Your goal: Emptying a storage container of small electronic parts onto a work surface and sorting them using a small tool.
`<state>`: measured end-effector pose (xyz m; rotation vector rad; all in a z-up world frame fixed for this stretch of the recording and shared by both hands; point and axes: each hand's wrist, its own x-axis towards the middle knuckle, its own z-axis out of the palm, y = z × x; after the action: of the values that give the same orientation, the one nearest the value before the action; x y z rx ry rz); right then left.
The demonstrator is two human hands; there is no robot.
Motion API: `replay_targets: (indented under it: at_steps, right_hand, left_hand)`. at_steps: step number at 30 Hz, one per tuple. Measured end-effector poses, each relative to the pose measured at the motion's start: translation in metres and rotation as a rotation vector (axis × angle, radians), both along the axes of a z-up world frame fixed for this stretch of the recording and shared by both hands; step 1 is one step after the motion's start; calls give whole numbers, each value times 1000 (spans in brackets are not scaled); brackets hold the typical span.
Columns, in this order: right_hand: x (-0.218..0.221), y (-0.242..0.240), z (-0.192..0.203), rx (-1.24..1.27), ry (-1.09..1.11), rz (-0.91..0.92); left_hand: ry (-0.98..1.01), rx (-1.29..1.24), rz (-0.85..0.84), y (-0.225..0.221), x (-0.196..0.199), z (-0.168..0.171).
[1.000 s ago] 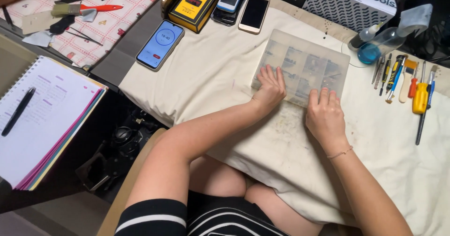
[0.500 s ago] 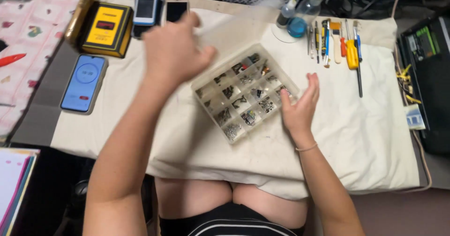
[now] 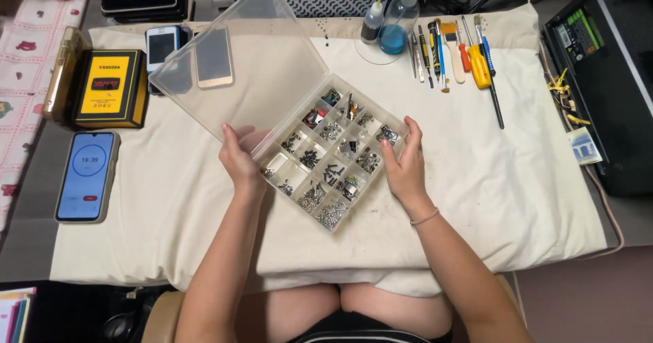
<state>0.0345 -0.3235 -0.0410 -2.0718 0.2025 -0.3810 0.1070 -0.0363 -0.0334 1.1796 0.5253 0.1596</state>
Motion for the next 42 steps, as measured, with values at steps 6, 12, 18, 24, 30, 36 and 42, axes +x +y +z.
replay_targets:
  at_steps: [6,12,18,24,30,36,42]
  right_hand:
    - [6,-6,-9,161,-67,26]
    - [10,-9,-14,-12,19,34]
    - [12,-4,-22,-394,110,43]
    - [12,-3,-16,-418,63,81]
    - [12,-3,-13,-415,67,77]
    - [13,-1,-12,-419,78,75]
    - [15,-4,-10,-477,72,65]
  left_hand:
    - [-131,48,103,-5,30,27]
    - [-448,283,206,4,53,56]
    - [-567,415,258,10,58,92]
    - [-675,440,343,13,71,117]
    - [-821,512,369,16,77,121]
    - [-833,448,405,20,80,122]
    - [-885,500,404,26,79,124]
